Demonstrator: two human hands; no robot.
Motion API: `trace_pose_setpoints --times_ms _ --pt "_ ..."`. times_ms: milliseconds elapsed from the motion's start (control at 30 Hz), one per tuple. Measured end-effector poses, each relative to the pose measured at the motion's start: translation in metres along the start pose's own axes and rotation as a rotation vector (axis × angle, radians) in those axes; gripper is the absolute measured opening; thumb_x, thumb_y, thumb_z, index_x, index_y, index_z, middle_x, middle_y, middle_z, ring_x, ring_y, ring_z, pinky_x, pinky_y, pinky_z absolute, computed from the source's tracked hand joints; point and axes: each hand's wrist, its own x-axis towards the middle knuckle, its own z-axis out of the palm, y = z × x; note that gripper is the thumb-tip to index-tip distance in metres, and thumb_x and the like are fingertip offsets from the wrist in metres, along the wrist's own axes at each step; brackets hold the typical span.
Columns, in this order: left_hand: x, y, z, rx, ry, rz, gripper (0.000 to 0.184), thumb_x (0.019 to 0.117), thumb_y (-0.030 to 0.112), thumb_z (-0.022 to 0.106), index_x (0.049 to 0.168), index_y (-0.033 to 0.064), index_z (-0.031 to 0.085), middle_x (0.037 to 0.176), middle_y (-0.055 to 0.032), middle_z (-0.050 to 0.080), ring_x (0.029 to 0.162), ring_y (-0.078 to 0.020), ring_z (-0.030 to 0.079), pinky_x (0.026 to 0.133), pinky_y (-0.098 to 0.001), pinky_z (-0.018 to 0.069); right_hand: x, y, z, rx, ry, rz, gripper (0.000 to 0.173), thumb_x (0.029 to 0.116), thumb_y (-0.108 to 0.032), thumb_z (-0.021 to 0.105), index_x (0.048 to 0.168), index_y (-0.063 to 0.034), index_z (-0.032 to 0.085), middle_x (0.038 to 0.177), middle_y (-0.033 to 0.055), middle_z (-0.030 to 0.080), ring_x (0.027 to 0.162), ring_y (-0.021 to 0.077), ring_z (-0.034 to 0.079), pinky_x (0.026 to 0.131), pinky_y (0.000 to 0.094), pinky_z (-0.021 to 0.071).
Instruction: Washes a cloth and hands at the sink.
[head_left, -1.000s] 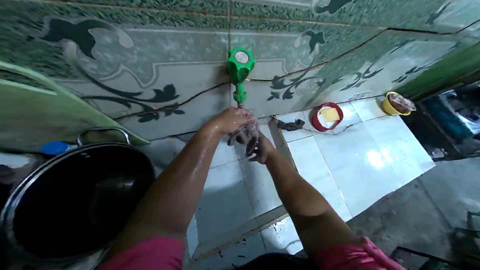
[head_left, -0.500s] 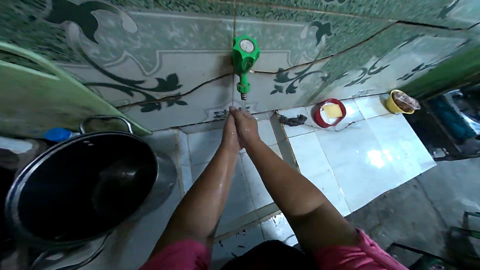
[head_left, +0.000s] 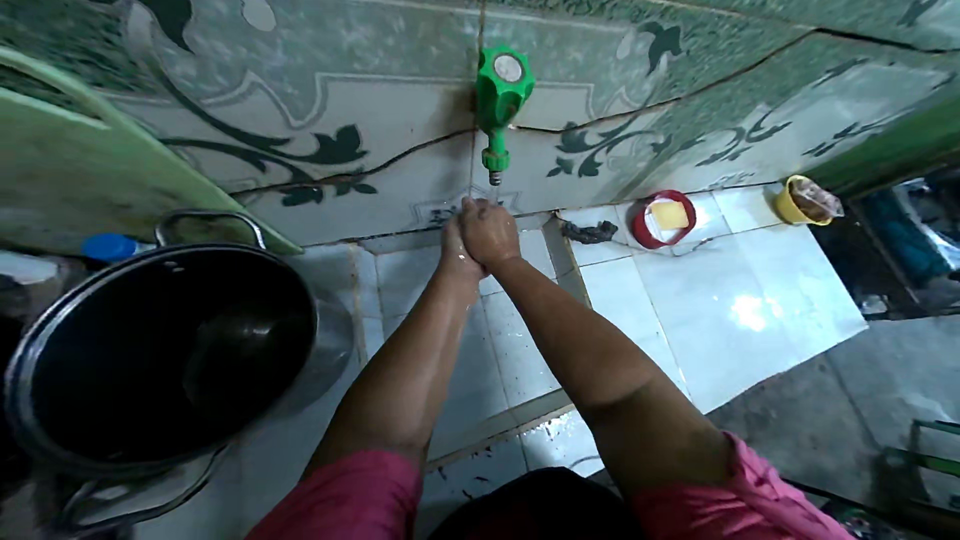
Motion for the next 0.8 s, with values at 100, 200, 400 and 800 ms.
trace_pose_setpoints --times_ms 100,200,400,800 --pt "0.003 0.003 -0.012 -0.024 -0.049 -0.072 0.048 0.1077 0.053 0.023 0.103 0.0203 0.058 0.088 -0.0002 0.065 0.081 -0.0143 0.065 0.07 -0.0374 0.0556 0.01 0.006 -0.009 -0.049 -0.172 -0.065 0.052 0.1116 -0.042 0.036 0.128 -0.004 0.067 0.126 0.0237 0.067 0.123 0.0407 0.062 0.102 0.0648 0.046" --pt "0.0 0.006 -0.027 -0.029 -0.05 -0.109 0.062 0.1029 0.069 0.025 0.126 0.0207 0.057 0.115 -0.0066 0.067 0.106 -0.0253 0.066 0.087 -0.0513 0.0556 0.025 0.02 -0.029 -0.12 -0.309 -0.276 0.038 0.1098 -0.033 0.044 0.129 -0.0136 0.07 0.13 0.0163 0.068 0.128 0.036 0.058 0.105 0.0693 0.0383" --pt "0.002 0.019 -0.022 0.557 -0.071 0.06 0.03 0.1068 0.029 0.052 0.124 0.0054 0.06 0.097 -0.0035 0.067 0.085 -0.0117 0.065 0.078 -0.0318 0.057 0.013 0.046 -0.068 0.577 -0.447 -0.011 0.063 0.1023 -0.019 0.059 0.159 -0.014 0.033 0.157 0.0123 0.044 0.141 0.028 0.046 0.109 0.0574 0.0428" --pt "0.007 0.043 0.028 1.203 -0.504 0.348 0.062 0.0917 -0.004 0.066 0.15 0.0112 0.049 0.136 -0.0124 0.063 0.115 -0.0163 0.066 0.101 -0.0359 0.0549 0.004 0.07 -0.011 1.292 -0.561 0.092 0.024 0.0967 0.005 0.035 0.108 -0.0067 0.053 0.101 0.011 0.062 0.096 0.0271 0.065 0.088 0.054 0.0572"
